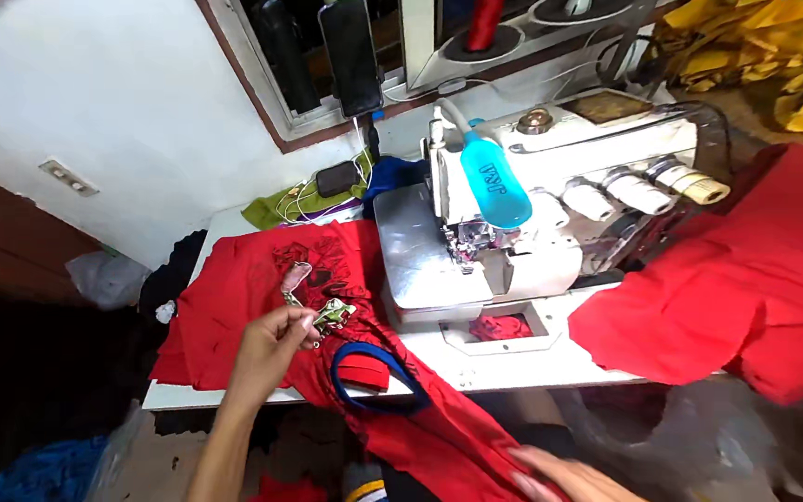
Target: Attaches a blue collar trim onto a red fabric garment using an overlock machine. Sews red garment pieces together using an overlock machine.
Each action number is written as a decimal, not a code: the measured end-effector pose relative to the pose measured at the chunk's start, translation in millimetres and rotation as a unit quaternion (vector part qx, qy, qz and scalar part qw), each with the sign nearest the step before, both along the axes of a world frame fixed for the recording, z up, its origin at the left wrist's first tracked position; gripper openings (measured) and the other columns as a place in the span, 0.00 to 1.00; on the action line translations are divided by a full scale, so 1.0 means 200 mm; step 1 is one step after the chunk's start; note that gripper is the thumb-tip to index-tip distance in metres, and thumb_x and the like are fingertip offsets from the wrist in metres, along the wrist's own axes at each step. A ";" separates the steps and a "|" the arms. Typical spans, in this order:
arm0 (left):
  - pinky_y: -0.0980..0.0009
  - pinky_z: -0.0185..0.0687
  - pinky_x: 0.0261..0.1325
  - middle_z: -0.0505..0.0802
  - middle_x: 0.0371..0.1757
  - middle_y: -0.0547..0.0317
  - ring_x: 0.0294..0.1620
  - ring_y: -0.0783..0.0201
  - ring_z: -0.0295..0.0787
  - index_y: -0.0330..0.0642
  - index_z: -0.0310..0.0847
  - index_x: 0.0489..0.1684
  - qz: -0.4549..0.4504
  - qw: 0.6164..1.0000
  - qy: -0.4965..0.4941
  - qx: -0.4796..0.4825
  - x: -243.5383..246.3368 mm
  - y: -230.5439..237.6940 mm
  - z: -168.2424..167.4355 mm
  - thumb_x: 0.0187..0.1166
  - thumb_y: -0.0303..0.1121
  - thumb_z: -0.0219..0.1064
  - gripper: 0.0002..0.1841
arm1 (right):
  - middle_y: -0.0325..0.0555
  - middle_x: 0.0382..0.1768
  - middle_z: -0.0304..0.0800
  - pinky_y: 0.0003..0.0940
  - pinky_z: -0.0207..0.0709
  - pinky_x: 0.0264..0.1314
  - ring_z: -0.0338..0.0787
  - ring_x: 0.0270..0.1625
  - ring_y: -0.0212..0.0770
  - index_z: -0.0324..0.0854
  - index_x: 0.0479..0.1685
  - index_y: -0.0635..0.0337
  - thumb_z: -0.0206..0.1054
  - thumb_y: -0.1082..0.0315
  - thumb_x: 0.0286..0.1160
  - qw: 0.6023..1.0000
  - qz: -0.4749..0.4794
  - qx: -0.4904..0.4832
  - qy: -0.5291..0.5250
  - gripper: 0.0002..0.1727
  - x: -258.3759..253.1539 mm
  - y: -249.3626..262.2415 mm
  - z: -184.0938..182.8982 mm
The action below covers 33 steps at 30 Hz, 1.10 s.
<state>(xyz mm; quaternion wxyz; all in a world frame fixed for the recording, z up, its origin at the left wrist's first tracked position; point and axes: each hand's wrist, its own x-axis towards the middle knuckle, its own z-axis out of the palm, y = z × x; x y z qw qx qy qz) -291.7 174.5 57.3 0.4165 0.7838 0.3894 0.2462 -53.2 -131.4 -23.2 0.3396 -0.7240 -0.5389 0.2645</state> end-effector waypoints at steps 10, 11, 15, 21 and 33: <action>0.57 0.85 0.63 0.89 0.66 0.51 0.56 0.58 0.89 0.42 0.88 0.64 -0.047 0.971 0.194 0.131 0.44 0.13 -0.19 0.82 0.32 0.65 0.15 | 0.41 0.36 0.96 0.52 0.86 0.40 0.94 0.40 0.49 0.95 0.46 0.50 0.71 0.44 0.70 0.972 -0.167 0.097 -0.132 0.21 -0.23 0.76 -0.13; 0.54 0.82 0.67 0.87 0.67 0.48 0.60 0.54 0.88 0.40 0.86 0.66 -0.077 0.966 0.222 0.109 0.46 0.17 -0.21 0.82 0.32 0.65 0.17 | 0.41 0.34 0.96 0.52 0.86 0.41 0.94 0.40 0.49 0.95 0.44 0.49 0.71 0.46 0.71 0.978 -0.159 0.082 -0.108 0.18 -0.23 0.76 -0.13; 0.65 0.88 0.55 0.93 0.44 0.56 0.48 0.64 0.91 0.42 0.94 0.39 -0.035 0.977 0.078 0.195 0.44 0.16 -0.30 0.75 0.32 0.70 0.07 | 0.43 0.38 0.97 0.53 0.85 0.53 0.95 0.46 0.46 0.97 0.44 0.51 0.68 0.54 0.79 0.989 -0.110 0.067 0.078 0.15 -0.16 0.66 -0.04; 0.75 0.89 0.37 0.92 0.46 0.57 0.36 0.72 0.89 0.42 0.93 0.39 0.010 0.928 -0.098 0.358 0.62 0.01 0.10 0.78 0.36 0.65 0.11 | 0.38 0.36 0.98 0.26 0.88 0.48 0.94 0.39 0.25 0.96 0.41 0.59 0.73 0.65 0.76 0.942 -0.153 0.221 0.202 0.08 -0.05 0.57 0.24; 0.44 0.71 0.80 0.88 0.75 0.52 0.80 0.46 0.79 0.46 0.88 0.69 -0.111 0.919 0.071 0.372 0.73 -0.24 -0.20 0.89 0.45 0.49 0.25 | 0.33 0.27 0.93 0.24 0.82 0.36 0.87 0.28 0.23 0.93 0.42 0.58 0.75 0.63 0.74 0.912 -0.258 0.100 0.302 0.08 0.06 0.35 0.10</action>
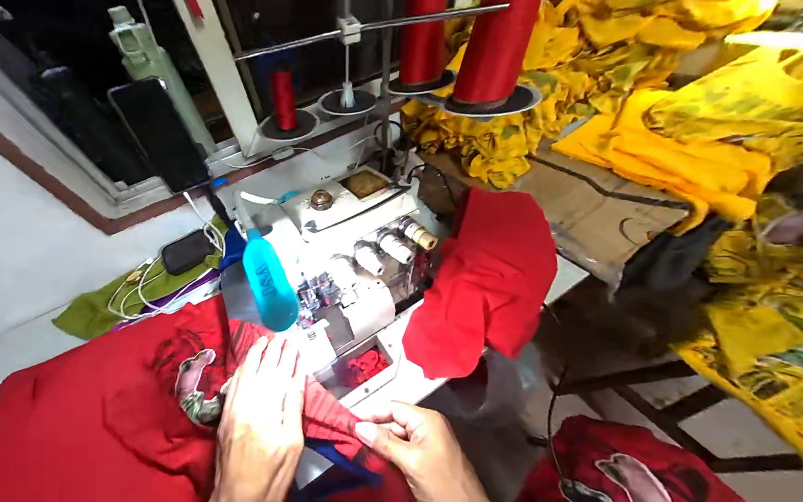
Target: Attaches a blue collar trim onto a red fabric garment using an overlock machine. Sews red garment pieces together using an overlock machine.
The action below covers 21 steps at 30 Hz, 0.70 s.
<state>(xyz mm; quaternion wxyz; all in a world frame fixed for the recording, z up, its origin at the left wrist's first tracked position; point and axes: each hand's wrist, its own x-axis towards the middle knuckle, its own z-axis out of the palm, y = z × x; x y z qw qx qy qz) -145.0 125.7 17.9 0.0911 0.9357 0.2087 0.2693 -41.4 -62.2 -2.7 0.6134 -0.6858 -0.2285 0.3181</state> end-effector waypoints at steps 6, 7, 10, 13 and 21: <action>0.37 0.77 0.70 0.89 0.66 0.39 0.72 0.38 0.83 0.39 0.88 0.61 0.022 0.998 0.057 -0.010 0.21 0.15 0.04 0.87 0.46 0.45 0.27 | 0.31 0.33 0.96 0.23 0.86 0.44 0.92 0.35 0.22 0.93 0.45 0.54 0.73 0.61 0.76 0.997 -0.043 0.018 -0.058 0.09 0.14 0.09 -0.03; 0.37 0.77 0.70 0.89 0.66 0.39 0.72 0.38 0.83 0.38 0.88 0.61 0.020 0.998 0.063 -0.012 0.22 0.16 0.05 0.87 0.46 0.45 0.27 | 0.31 0.34 0.96 0.24 0.87 0.44 0.92 0.36 0.23 0.93 0.46 0.54 0.73 0.61 0.77 0.997 -0.042 0.020 -0.066 0.09 0.16 0.06 -0.04; 0.42 0.75 0.76 0.90 0.68 0.41 0.75 0.42 0.83 0.36 0.87 0.65 -0.004 1.000 0.027 0.005 0.18 0.18 0.02 0.89 0.45 0.47 0.27 | 0.36 0.36 0.97 0.30 0.92 0.45 0.95 0.37 0.29 0.92 0.49 0.58 0.67 0.66 0.80 0.986 -0.089 0.009 -0.140 0.10 0.27 -0.10 -0.05; 0.48 0.69 0.83 0.87 0.74 0.41 0.80 0.42 0.79 0.34 0.86 0.68 -0.014 0.999 -0.029 0.030 0.08 0.11 0.02 0.88 0.40 0.53 0.23 | 0.39 0.40 0.97 0.37 0.92 0.47 0.96 0.41 0.33 0.92 0.52 0.57 0.66 0.61 0.82 0.934 -0.197 -0.070 -0.291 0.13 0.51 -0.29 -0.04; 0.54 0.70 0.81 0.94 0.61 0.41 0.72 0.47 0.84 0.35 0.92 0.52 -0.081 0.992 -0.091 -0.029 -0.08 -0.29 0.00 0.81 0.27 0.61 0.13 | 0.43 0.58 0.95 0.56 0.84 0.61 0.91 0.60 0.50 0.94 0.55 0.53 0.73 0.68 0.76 0.833 -0.205 -0.133 -0.497 0.12 0.90 -0.32 0.10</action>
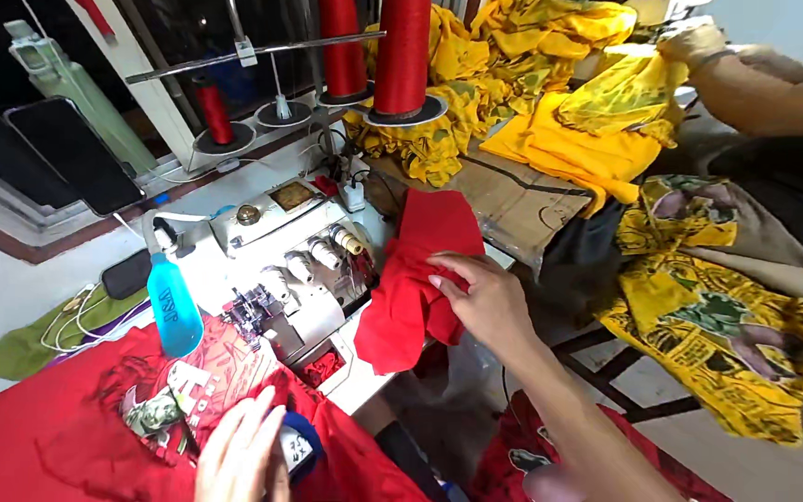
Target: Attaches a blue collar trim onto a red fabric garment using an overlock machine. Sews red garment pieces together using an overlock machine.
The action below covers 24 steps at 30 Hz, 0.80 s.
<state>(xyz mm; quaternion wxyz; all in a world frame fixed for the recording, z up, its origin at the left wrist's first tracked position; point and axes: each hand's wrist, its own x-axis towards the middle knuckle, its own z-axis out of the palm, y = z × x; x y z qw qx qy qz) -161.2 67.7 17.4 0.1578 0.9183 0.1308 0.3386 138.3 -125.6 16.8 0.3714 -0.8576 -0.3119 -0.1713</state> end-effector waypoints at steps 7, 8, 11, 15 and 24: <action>0.58 0.78 0.75 0.97 0.55 0.49 0.64 0.53 0.90 0.38 0.94 0.49 -0.042 0.996 0.038 -0.066 -0.08 -0.22 -0.16 0.79 0.26 0.63 0.12 | 0.35 0.67 0.91 0.55 0.79 0.69 0.85 0.72 0.47 0.95 0.51 0.41 0.68 0.61 0.68 0.987 0.112 -0.055 -0.102 0.15 -0.25 -0.04 -0.25; 0.59 0.79 0.74 0.97 0.55 0.49 0.63 0.54 0.91 0.38 0.94 0.49 -0.049 0.995 0.044 -0.073 -0.08 -0.24 -0.17 0.79 0.26 0.63 0.12 | 0.35 0.69 0.89 0.56 0.78 0.70 0.84 0.74 0.48 0.95 0.53 0.39 0.67 0.62 0.68 0.984 0.119 -0.067 -0.115 0.16 -0.28 -0.05 -0.29; 0.60 0.81 0.73 0.97 0.56 0.50 0.64 0.54 0.91 0.38 0.94 0.50 -0.084 0.991 0.050 -0.088 -0.03 -0.27 -0.19 0.79 0.25 0.63 0.12 | 0.37 0.71 0.88 0.61 0.73 0.76 0.82 0.77 0.51 0.93 0.57 0.37 0.64 0.61 0.76 0.979 0.116 -0.086 -0.145 0.16 -0.34 -0.02 -0.36; 0.65 0.84 0.71 0.97 0.54 0.53 0.64 0.58 0.92 0.40 0.95 0.47 -0.105 0.990 0.032 -0.086 0.09 -0.30 -0.20 0.79 0.25 0.64 0.11 | 0.35 0.65 0.92 0.55 0.73 0.77 0.85 0.75 0.47 0.96 0.40 0.41 0.61 0.54 0.85 0.982 0.103 -0.052 -0.148 0.16 -0.37 0.04 -0.37; 0.63 0.85 0.69 0.97 0.54 0.49 0.61 0.54 0.93 0.36 0.94 0.48 -0.135 0.979 0.057 -0.144 0.07 -0.32 -0.20 0.81 0.24 0.62 0.12 | 0.51 0.64 0.91 0.66 0.75 0.71 0.86 0.70 0.60 0.93 0.52 0.59 0.74 0.65 0.75 0.999 -0.022 -0.022 -0.014 0.12 0.03 0.00 -0.08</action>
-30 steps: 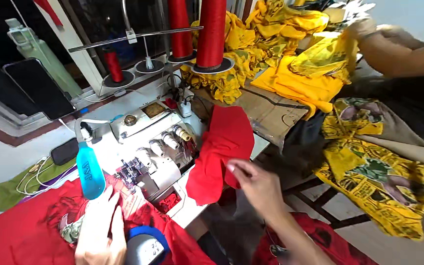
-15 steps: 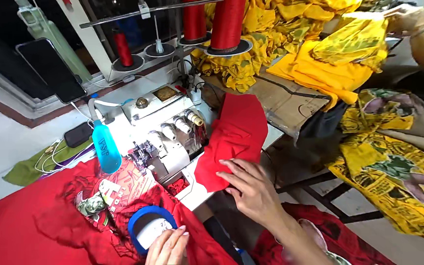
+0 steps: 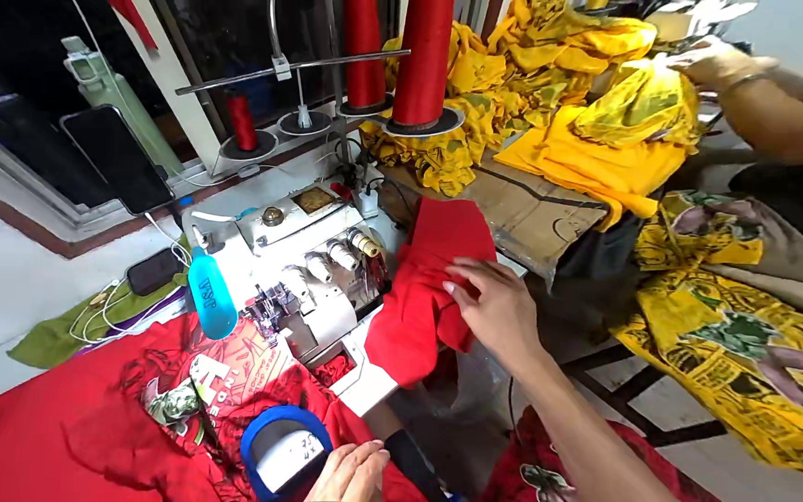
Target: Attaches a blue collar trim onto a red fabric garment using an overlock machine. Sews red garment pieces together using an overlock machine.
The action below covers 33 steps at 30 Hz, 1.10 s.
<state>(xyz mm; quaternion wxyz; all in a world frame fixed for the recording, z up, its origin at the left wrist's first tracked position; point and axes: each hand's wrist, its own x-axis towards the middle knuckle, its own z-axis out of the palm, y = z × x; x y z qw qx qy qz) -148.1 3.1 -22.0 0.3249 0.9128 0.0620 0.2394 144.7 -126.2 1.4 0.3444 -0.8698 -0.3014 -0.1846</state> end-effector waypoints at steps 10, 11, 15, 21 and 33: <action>0.61 0.85 0.72 0.96 0.55 0.47 0.62 0.59 0.93 0.32 0.92 0.51 0.015 0.998 -0.059 -0.027 -0.01 0.12 0.33 0.82 0.24 0.63 0.11 | 0.41 0.41 0.95 0.41 0.90 0.48 0.94 0.44 0.36 0.90 0.48 0.57 0.64 0.58 0.84 0.988 0.075 0.137 0.016 0.14 -0.34 0.10 0.19; 0.61 0.84 0.73 0.95 0.59 0.44 0.66 0.58 0.91 0.31 0.89 0.57 0.008 0.997 -0.073 -0.036 -0.01 0.15 0.41 0.82 0.26 0.64 0.12 | 0.38 0.37 0.95 0.35 0.91 0.44 0.94 0.40 0.31 0.91 0.45 0.55 0.64 0.57 0.84 0.979 0.144 0.141 0.019 0.13 -0.47 0.12 0.23; 0.67 0.84 0.71 0.92 0.63 0.52 0.65 0.68 0.88 0.32 0.81 0.70 -0.011 0.999 -0.035 -0.023 0.02 0.26 0.63 0.77 0.51 0.73 0.32 | 0.35 0.34 0.95 0.20 0.84 0.38 0.91 0.35 0.23 0.91 0.46 0.53 0.65 0.60 0.86 0.889 0.406 0.192 0.087 0.11 -0.75 0.26 0.40; 0.77 0.89 0.35 0.94 0.29 0.72 0.31 0.77 0.91 0.51 0.92 0.37 0.165 0.980 -0.011 -0.110 -0.08 0.49 0.74 0.80 0.36 0.67 0.07 | 0.33 0.33 0.97 0.25 0.90 0.40 0.94 0.36 0.28 0.89 0.49 0.49 0.85 0.58 0.61 0.763 0.466 0.155 0.420 0.18 -0.70 0.45 0.37; 0.73 0.86 0.39 0.93 0.35 0.60 0.35 0.70 0.89 0.40 0.89 0.45 0.281 0.924 -0.088 -0.245 -0.19 0.75 0.64 0.84 0.27 0.65 0.06 | 0.26 0.26 0.92 0.26 0.85 0.35 0.89 0.30 0.23 0.94 0.39 0.42 0.80 0.53 0.64 0.874 0.343 0.060 0.340 0.09 -0.60 0.48 0.17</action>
